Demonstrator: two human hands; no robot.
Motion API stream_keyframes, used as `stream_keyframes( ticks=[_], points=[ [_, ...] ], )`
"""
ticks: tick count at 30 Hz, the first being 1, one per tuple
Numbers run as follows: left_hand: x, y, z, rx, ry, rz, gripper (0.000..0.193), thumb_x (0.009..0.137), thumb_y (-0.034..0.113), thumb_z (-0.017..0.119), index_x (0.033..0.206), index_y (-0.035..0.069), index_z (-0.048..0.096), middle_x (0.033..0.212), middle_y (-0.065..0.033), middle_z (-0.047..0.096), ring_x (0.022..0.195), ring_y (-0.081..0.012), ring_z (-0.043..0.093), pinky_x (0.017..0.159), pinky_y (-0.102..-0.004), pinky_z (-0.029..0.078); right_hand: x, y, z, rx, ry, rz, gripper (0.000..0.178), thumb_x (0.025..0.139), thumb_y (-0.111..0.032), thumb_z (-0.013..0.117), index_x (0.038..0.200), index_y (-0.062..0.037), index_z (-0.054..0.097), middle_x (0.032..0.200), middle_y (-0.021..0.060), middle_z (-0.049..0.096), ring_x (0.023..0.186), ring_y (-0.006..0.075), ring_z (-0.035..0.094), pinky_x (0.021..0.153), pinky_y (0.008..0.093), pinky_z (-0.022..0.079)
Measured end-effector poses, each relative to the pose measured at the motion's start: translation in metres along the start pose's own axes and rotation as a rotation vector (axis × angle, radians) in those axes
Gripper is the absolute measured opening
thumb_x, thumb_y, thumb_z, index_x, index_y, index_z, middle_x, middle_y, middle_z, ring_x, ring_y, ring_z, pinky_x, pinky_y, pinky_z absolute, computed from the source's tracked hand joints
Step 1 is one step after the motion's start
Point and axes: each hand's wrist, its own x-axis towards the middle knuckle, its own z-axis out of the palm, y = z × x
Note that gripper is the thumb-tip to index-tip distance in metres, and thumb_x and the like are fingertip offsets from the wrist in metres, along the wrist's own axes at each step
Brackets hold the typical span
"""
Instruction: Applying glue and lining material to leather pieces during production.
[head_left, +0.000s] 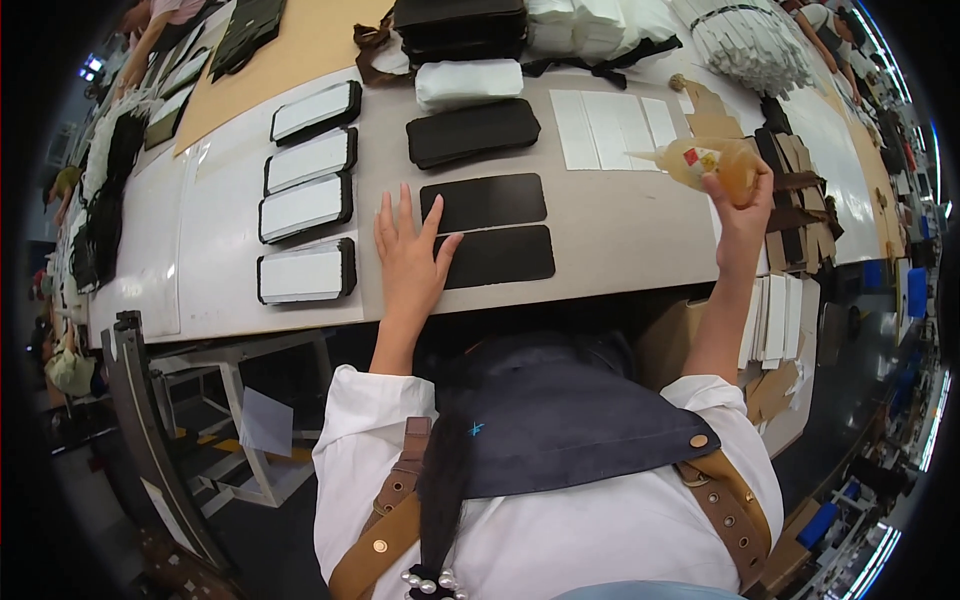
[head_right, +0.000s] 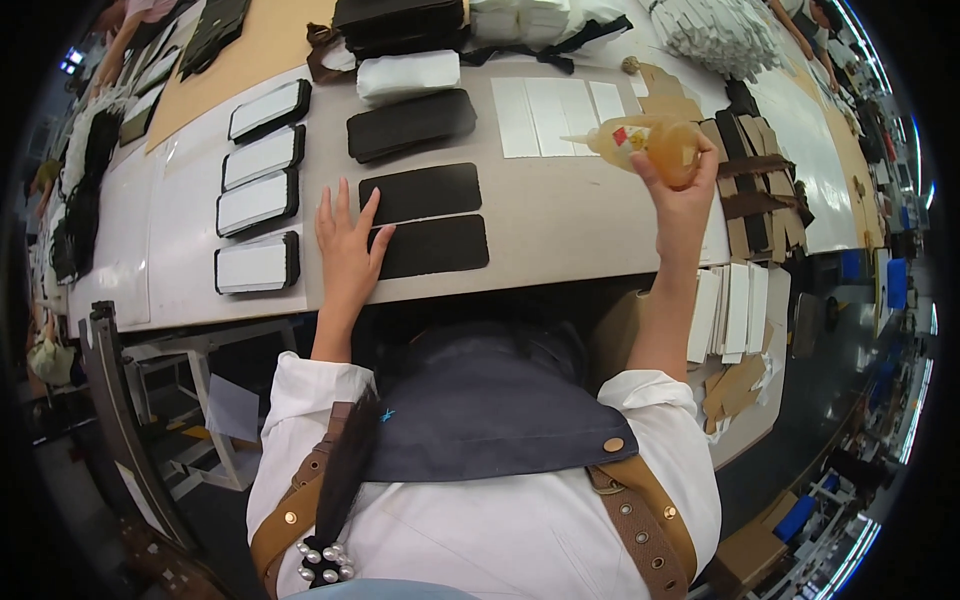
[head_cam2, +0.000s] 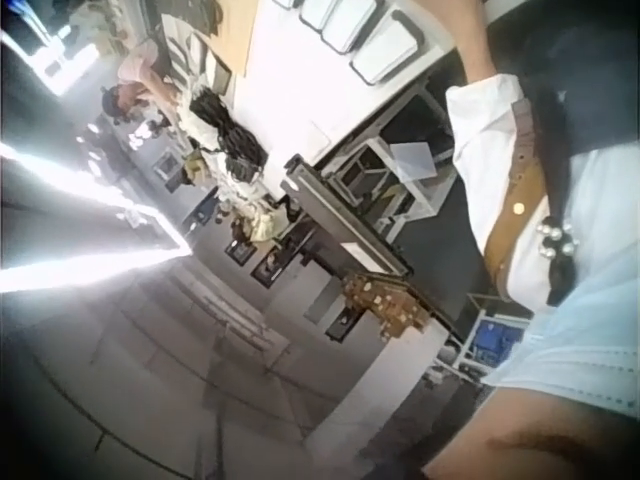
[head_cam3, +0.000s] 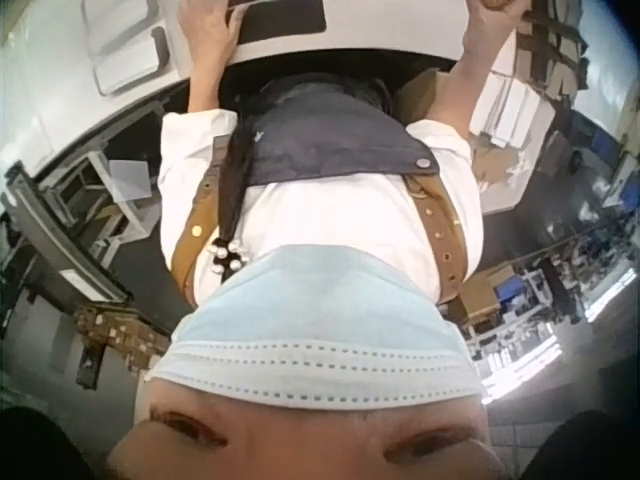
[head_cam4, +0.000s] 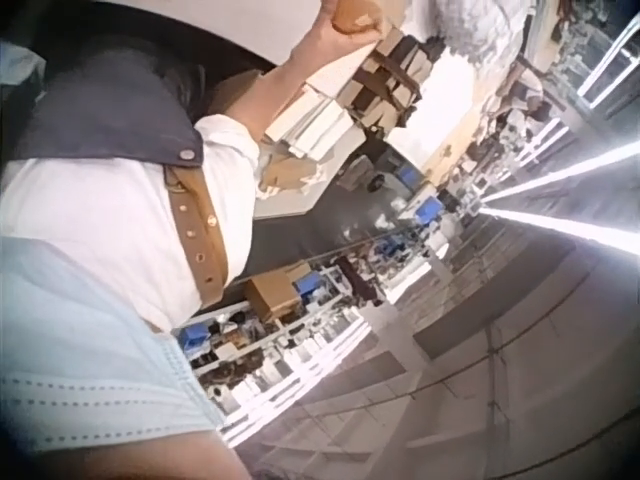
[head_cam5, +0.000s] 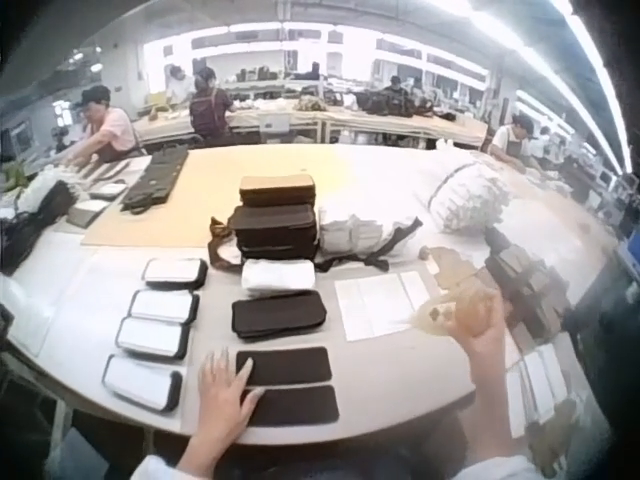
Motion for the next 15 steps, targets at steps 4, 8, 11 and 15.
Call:
stream_keyframes(
  ticks=[4, 8, 11, 15],
  points=[
    [-0.003, 0.001, 0.000, -0.004, 0.023, -0.036, 0.053, 0.103, 0.046, 0.061, 0.148, 0.018, 0.059, 0.168, -0.0225, 0.029, 0.156, -0.0453, 0.020, 0.125, -0.0589, 0.019, -0.014, 0.011, 0.036, 0.228, -0.074, 0.166, 0.064, 0.087, -0.018, 0.088, 0.135, -0.0031, 0.048, 0.121, 0.0067, 0.064, 0.112, 0.0151, 0.063, 0.098, 0.0279, 0.054],
    [-0.005, -0.002, 0.000, -0.002, 0.007, -0.041, 0.054, 0.103, 0.047, 0.061, 0.149, 0.018, 0.058, 0.167, -0.0252, 0.029, 0.156, -0.0461, 0.020, 0.125, -0.0584, 0.021, -0.032, -0.005, 0.079, 0.271, -0.110, 0.163, 0.071, 0.087, -0.020, 0.088, 0.142, -0.0017, 0.046, 0.123, 0.0084, 0.062, 0.113, 0.0156, 0.062, 0.096, 0.0293, 0.056],
    [-0.003, -0.001, 0.001, -0.027, 0.006, -0.062, 0.055, 0.104, 0.046, 0.060, 0.151, 0.019, 0.057, 0.167, -0.0251, 0.029, 0.156, -0.0462, 0.020, 0.125, -0.0575, 0.021, -0.042, 0.008, 0.083, 0.118, -0.126, 0.086, 0.073, 0.087, -0.020, 0.088, 0.143, -0.0016, 0.045, 0.124, 0.0088, 0.061, 0.113, 0.0154, 0.062, 0.095, 0.0293, 0.056],
    [-0.002, -0.002, 0.004, -0.034, 0.042, -0.110, 0.057, 0.105, 0.046, 0.059, 0.153, 0.017, 0.054, 0.166, -0.0255, 0.031, 0.156, -0.0459, 0.020, 0.125, -0.0565, 0.020, -0.053, 0.021, 0.086, 0.049, -0.063, 0.100, 0.064, 0.088, -0.028, 0.088, 0.133, -0.0025, 0.049, 0.120, 0.0067, 0.057, 0.110, 0.0143, 0.058, 0.096, 0.0286, 0.052]
  ],
)
